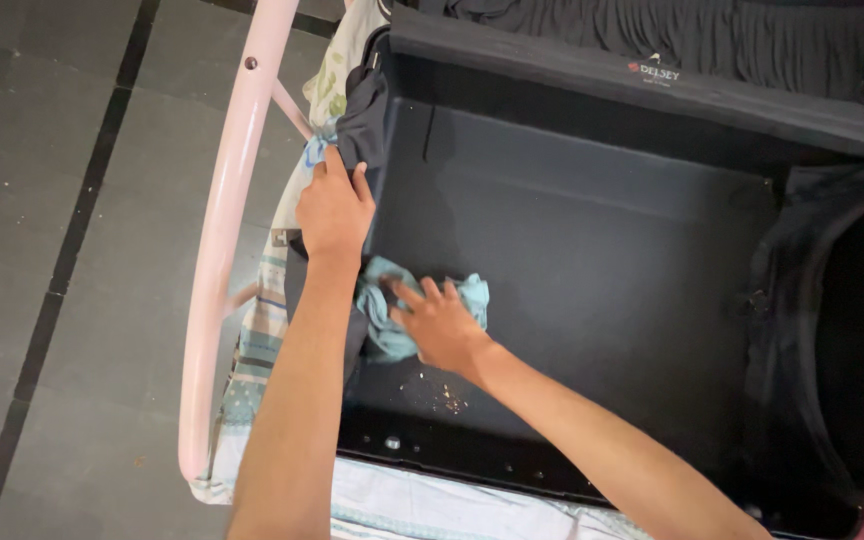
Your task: The person wipes the interior surfaces of an open suitcase with a light blue cloth, moving aside pieces of clothing while cleaning the bottom and sides.
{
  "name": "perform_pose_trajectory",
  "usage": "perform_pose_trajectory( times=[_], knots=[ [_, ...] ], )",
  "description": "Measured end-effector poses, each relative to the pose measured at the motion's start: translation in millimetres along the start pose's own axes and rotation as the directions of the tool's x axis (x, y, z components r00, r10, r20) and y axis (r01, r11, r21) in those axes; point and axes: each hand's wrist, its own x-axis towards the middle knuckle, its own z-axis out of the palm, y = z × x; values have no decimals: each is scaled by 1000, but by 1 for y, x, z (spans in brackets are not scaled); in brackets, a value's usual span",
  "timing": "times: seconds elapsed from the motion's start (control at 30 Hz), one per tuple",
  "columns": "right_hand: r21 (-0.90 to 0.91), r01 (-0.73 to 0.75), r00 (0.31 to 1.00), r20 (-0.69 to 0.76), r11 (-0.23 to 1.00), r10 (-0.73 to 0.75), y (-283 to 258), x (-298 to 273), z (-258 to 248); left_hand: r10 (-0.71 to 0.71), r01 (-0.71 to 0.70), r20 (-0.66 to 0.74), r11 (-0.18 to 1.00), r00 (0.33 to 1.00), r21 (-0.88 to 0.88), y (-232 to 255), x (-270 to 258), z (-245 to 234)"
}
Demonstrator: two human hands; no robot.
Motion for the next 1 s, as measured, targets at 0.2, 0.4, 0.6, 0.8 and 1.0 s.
perform_pose_trajectory(
  times=[0.2,0.4,0.6,0.8,1.0],
  knots=[
    [590,-1,998,48,808,-33,35,-32,17,38,-37,-42,999,998,18,2,4,0],
    [648,-82,802,-408,757,436,116,-30,14,19,-18,-31,1000,999,15,-1,3,2],
    [339,-337,911,-118,878,396,61,-21,17,24,-23,-18,999,1000,33,-1,5,3],
    [516,20,996,-83,857,27,6,-40,41,25,-24,-26,999,999,23,-2,3,4],
    [945,-240,925,154,221,348,116,-70,61,34,-34,-47,999,998,-2,-4,7,7]
  ],
)
